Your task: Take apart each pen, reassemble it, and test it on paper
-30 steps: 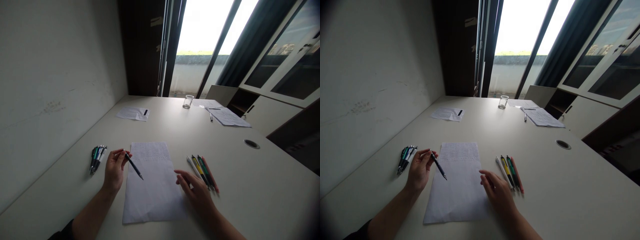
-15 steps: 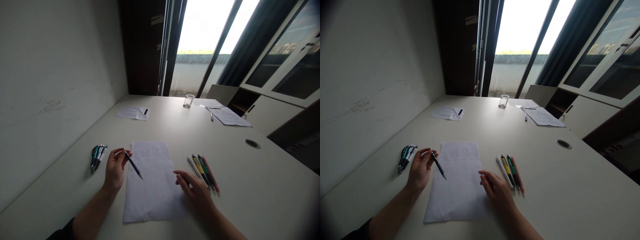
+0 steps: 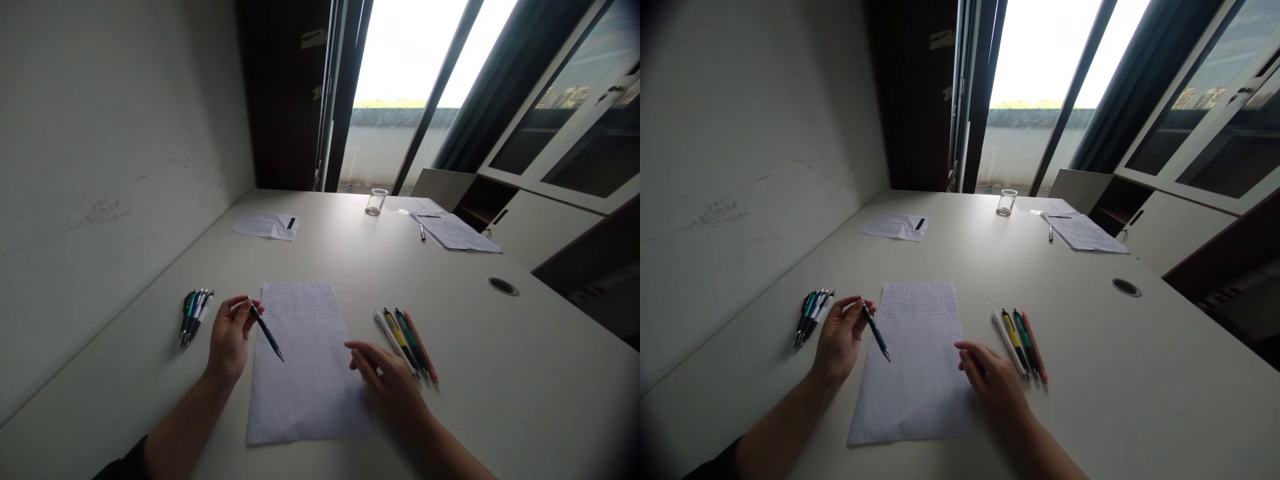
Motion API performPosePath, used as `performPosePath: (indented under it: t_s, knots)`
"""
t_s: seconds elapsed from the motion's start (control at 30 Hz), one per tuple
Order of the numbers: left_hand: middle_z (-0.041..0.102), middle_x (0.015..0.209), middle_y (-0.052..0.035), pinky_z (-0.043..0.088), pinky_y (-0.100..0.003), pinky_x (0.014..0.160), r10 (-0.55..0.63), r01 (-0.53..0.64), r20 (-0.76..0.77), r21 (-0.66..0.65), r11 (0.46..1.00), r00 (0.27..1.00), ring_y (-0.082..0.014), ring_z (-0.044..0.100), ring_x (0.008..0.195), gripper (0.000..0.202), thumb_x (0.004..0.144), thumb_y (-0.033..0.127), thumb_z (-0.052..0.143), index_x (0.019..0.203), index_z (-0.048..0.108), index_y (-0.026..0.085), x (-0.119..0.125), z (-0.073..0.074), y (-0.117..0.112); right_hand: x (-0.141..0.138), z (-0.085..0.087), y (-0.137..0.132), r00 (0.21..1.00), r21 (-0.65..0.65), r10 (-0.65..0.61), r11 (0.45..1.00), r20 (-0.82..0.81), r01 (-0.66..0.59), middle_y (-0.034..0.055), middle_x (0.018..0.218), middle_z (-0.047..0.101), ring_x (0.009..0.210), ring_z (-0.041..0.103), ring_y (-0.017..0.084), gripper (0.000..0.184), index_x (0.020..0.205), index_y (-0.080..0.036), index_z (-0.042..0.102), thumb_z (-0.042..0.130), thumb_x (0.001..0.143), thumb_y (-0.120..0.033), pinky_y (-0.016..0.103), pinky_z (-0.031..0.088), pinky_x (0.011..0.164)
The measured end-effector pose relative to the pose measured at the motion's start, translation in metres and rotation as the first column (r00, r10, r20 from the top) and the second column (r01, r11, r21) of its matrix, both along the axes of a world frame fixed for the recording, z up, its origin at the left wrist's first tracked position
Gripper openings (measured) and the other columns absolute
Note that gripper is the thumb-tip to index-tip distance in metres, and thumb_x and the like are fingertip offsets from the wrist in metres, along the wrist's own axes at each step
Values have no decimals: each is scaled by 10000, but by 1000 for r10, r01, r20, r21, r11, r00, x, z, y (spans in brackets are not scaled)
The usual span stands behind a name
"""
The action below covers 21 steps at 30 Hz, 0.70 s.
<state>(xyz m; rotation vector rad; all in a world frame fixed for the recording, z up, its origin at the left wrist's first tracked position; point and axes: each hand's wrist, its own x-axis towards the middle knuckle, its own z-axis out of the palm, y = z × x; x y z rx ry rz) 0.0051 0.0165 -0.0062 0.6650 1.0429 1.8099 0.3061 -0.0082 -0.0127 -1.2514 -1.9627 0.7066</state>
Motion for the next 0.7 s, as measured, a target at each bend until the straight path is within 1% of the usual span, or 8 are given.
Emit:
performPosePath:
  t_s: [0.1, 0.23, 0.33, 0.43, 0.5, 0.57, 0.63, 0.7]
  knots:
    - [739, 855, -33, 556, -294, 821, -67, 67, -3, -6, 998, 998, -144, 712, 783, 319, 785, 310, 776, 1004, 591, 170, 3, 1, -1, -1, 0, -1, 1000, 0, 18, 1000, -14, -18, 51, 786, 710, 638, 656, 158, 293, 1071, -198, 686, 456, 981, -356, 245, 508, 582]
    - [740, 906, -37, 558, -324, 830, -142, 142, -31, 0, 990, 989, -158, 717, 789, 393, 794, 318, 769, 1108, 568, 194, 14, 4, -7, -6, 4, -3, 997, -12, 70, 997, -39, -71, 42, 748, 682, 637, 643, 155, 295, 1036, -197, 700, 462, 988, -364, 242, 503, 587]
    - [735, 889, -46, 568, -369, 809, -212, 213, -63, -1, 977, 975, -192, 723, 785, 341, 788, 342, 770, 1029, 588, 185, 26, 5, -15, -14, 11, -7, 992, 10, 127, 992, -14, -127, 44, 750, 662, 619, 606, 148, 293, 1018, -201, 710, 476, 987, -374, 244, 494, 580]
    - [733, 897, -60, 572, -403, 787, -292, 293, -116, -4, 956, 949, -228, 731, 796, 298, 814, 353, 746, 1006, 588, 188, 40, 7, -25, -26, 17, -12, 978, 78, 196, 976, 73, -201, 51, 793, 645, 696, 598, 166, 257, 1057, -217, 706, 544, 956, -389, 266, 499, 643]
    - [734, 892, -60, 572, -411, 783, -339, 343, -164, 1, 939, 927, -235, 733, 800, 255, 843, 351, 717, 997, 588, 194, 49, 8, -33, -35, 19, -17, 966, 118, 229, 963, 121, -243, 45, 775, 623, 715, 588, 177, 238, 1054, -218, 705, 602, 921, -386, 285, 493, 675]
    - [737, 886, -60, 576, -417, 770, -373, 384, -197, 16, 923, 906, -239, 733, 799, 218, 867, 341, 690, 999, 585, 203, 58, 11, -39, -42, 18, -23, 959, 111, 248, 958, 139, -264, 24, 710, 588, 679, 564, 168, 168, 957, -206, 704, 633, 894, -345, 276, 472, 649]
    - [741, 906, -70, 574, -428, 790, -414, 427, -227, 10, 904, 882, -249, 731, 826, 186, 878, 323, 677, 996, 593, 206, 64, 14, -44, -47, 17, -27, 958, 65, 258, 961, 129, -268, -2, 650, 551, 616, 531, 145, 105, 831, -195, 673, 638, 871, -286, 252, 441, 600]
    - [739, 996, -99, 556, -455, 857, -448, 461, -259, -8, 887, 856, -266, 724, 903, 227, 893, 318, 656, 1088, 605, 213, 65, 16, -46, -47, 16, -30, 963, -5, 253, 967, 94, -253, -24, 625, 526, 559, 497, 119, 81, 779, -194, 632, 636, 843, -243, 227, 409, 549]
